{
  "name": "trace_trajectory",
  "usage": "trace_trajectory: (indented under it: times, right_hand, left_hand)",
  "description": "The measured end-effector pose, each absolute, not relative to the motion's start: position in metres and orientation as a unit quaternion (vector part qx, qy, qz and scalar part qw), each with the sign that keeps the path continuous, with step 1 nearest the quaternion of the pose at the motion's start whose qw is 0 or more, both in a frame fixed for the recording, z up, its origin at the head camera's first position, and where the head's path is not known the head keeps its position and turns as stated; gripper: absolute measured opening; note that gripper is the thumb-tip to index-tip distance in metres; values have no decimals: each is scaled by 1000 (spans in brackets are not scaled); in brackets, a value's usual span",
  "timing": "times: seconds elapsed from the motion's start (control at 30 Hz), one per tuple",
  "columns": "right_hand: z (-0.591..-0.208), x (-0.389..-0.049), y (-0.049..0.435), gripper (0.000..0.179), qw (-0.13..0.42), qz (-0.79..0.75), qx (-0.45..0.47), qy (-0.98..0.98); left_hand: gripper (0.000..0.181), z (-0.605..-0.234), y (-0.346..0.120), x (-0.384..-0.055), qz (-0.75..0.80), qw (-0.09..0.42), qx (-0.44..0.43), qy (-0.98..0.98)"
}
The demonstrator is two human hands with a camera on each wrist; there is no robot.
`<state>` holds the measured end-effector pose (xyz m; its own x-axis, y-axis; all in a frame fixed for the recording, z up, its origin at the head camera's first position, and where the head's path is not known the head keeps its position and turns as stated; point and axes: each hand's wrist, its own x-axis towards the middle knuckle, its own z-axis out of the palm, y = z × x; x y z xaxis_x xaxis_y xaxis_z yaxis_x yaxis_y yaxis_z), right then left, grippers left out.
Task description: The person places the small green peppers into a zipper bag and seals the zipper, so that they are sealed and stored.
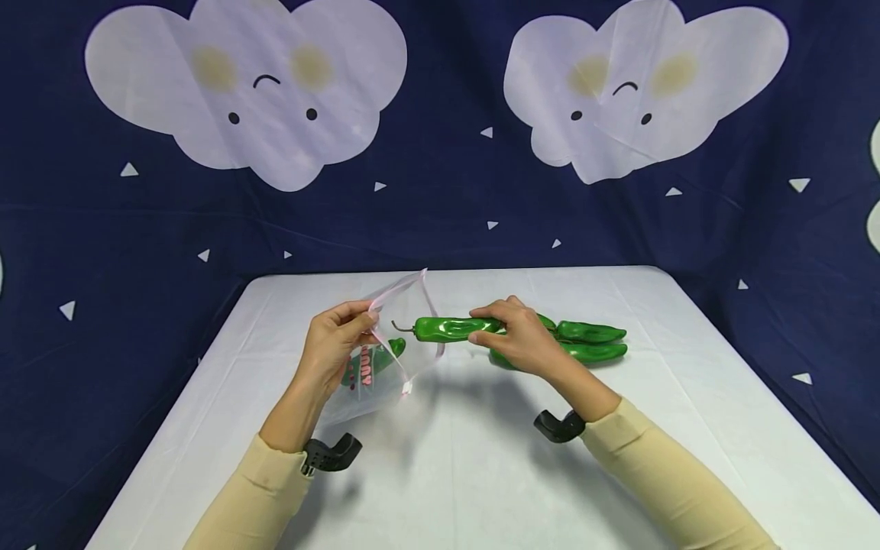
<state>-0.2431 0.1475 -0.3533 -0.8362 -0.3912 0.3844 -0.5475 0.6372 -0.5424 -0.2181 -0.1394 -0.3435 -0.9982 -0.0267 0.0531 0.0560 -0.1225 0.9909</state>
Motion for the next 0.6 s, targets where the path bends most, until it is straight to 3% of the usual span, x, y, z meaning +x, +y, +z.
trace_trajectory:
  times: [0.6]
  right_hand:
    - [-352,-249,121,37,126,291,301,-899]
  left_hand:
    - [36,-345,-138,-219,-754,25,-17,-656]
